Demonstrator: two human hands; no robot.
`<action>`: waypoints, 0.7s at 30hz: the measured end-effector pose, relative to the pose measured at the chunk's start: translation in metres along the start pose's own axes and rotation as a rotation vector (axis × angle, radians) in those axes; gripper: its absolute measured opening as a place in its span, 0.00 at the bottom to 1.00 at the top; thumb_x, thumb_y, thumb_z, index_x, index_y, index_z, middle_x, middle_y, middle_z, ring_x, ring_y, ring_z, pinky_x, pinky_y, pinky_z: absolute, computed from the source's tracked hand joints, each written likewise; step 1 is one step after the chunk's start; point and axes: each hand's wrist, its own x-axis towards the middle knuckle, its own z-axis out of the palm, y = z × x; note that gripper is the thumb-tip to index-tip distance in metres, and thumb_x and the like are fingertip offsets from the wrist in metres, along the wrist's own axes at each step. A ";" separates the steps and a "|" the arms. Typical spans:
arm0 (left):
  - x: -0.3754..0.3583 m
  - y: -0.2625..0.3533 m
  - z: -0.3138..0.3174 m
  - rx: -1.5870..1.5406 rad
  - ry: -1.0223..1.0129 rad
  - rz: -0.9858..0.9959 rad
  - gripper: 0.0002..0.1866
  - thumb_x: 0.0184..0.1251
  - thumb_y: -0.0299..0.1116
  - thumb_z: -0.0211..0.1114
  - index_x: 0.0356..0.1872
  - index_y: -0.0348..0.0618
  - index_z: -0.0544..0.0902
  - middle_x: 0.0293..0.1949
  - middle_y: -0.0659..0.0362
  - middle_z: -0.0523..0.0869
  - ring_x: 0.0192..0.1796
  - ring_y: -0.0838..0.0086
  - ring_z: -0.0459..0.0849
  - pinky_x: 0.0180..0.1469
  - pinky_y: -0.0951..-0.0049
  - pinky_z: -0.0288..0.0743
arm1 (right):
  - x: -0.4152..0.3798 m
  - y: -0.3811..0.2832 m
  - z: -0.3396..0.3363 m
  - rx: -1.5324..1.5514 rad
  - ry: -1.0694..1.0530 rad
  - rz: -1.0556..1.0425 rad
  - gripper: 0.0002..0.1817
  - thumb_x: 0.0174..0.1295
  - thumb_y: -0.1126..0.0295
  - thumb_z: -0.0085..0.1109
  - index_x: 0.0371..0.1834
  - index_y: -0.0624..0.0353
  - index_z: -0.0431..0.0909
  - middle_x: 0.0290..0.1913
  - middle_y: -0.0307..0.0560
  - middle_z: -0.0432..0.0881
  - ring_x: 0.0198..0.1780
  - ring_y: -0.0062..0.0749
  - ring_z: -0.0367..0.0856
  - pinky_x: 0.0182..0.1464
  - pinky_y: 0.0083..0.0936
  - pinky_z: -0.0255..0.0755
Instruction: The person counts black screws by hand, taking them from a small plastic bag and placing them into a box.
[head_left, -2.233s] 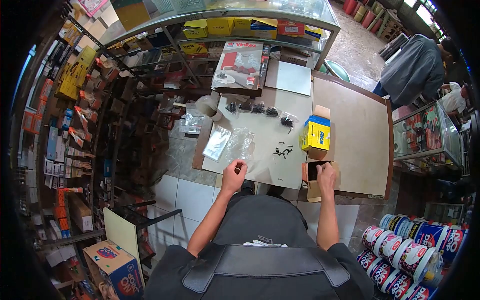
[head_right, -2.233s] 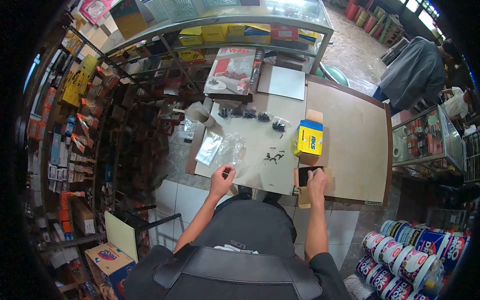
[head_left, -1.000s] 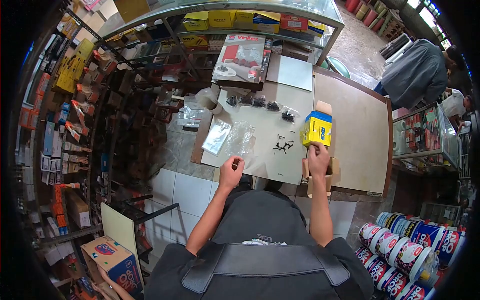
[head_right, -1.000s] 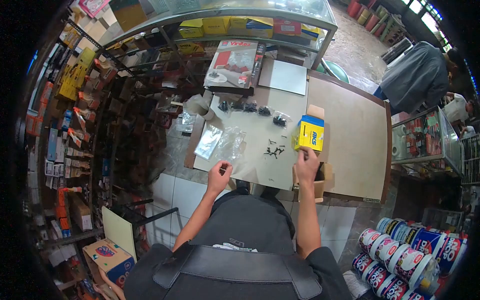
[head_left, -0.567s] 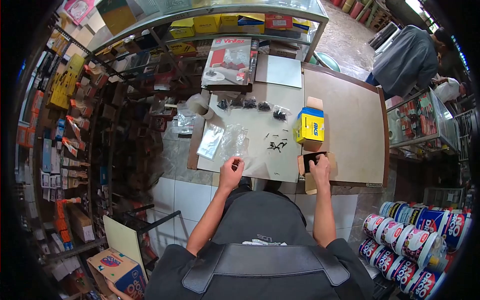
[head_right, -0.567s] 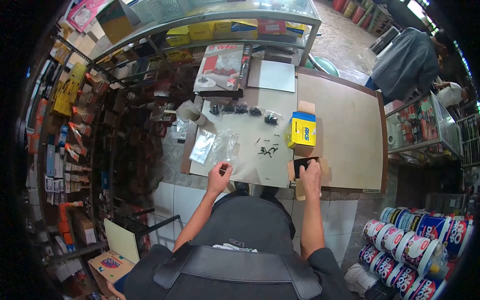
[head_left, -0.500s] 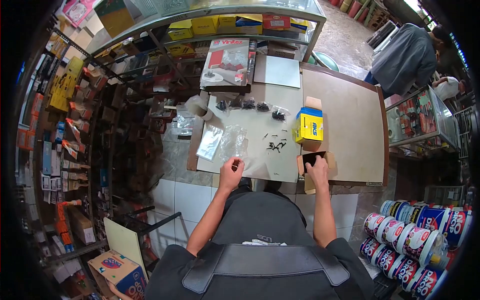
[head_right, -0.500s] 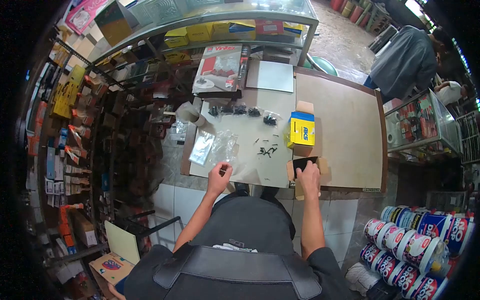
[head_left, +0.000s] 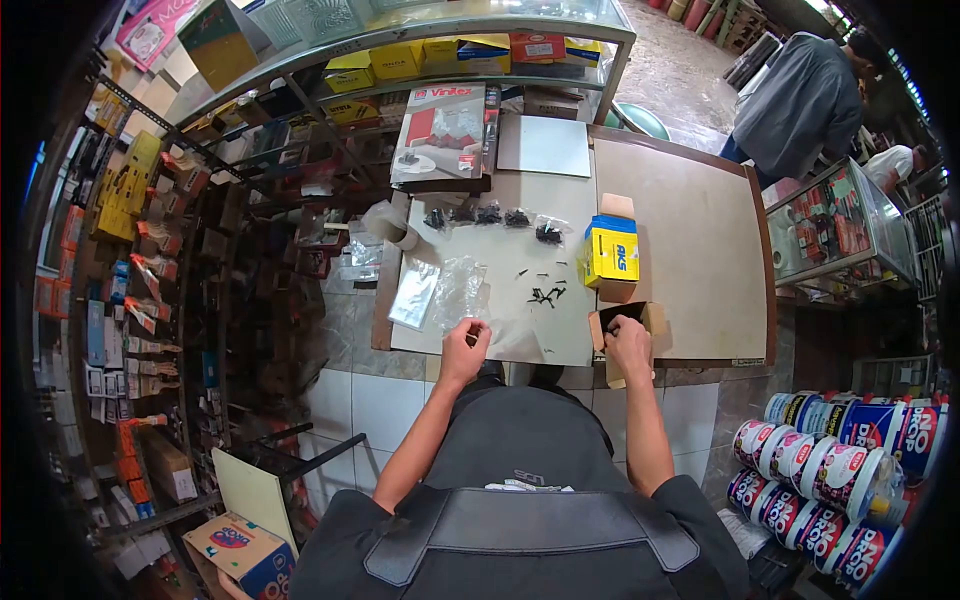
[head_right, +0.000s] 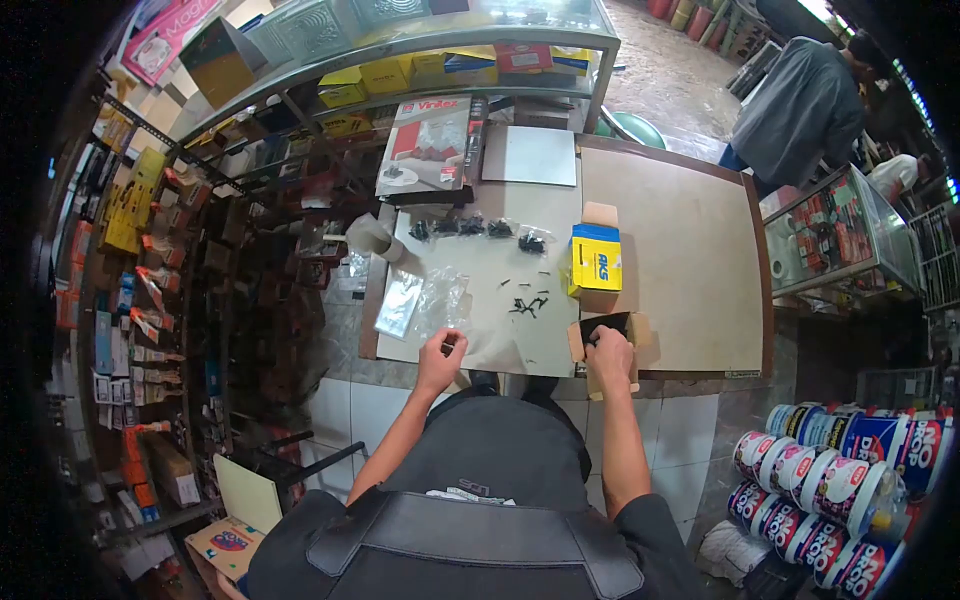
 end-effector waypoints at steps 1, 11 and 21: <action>0.001 0.000 0.001 -0.003 -0.004 0.005 0.10 0.67 0.34 0.67 0.40 0.38 0.84 0.30 0.55 0.89 0.32 0.73 0.88 0.37 0.71 0.80 | 0.001 0.001 0.000 0.021 -0.008 -0.011 0.10 0.54 0.69 0.66 0.38 0.60 0.85 0.39 0.56 0.87 0.45 0.54 0.86 0.49 0.43 0.79; 0.008 0.001 0.008 0.001 -0.029 0.020 0.10 0.68 0.34 0.67 0.40 0.38 0.84 0.30 0.57 0.88 0.30 0.76 0.86 0.36 0.72 0.79 | -0.001 -0.002 -0.005 0.096 0.001 0.015 0.09 0.56 0.69 0.64 0.37 0.62 0.82 0.36 0.58 0.87 0.42 0.57 0.86 0.46 0.46 0.79; 0.016 0.007 0.009 0.001 -0.038 0.014 0.09 0.68 0.34 0.66 0.40 0.38 0.84 0.29 0.57 0.88 0.30 0.77 0.85 0.36 0.73 0.78 | 0.005 0.008 -0.014 0.399 0.014 0.087 0.07 0.60 0.72 0.60 0.38 0.63 0.83 0.30 0.54 0.85 0.32 0.41 0.84 0.40 0.34 0.78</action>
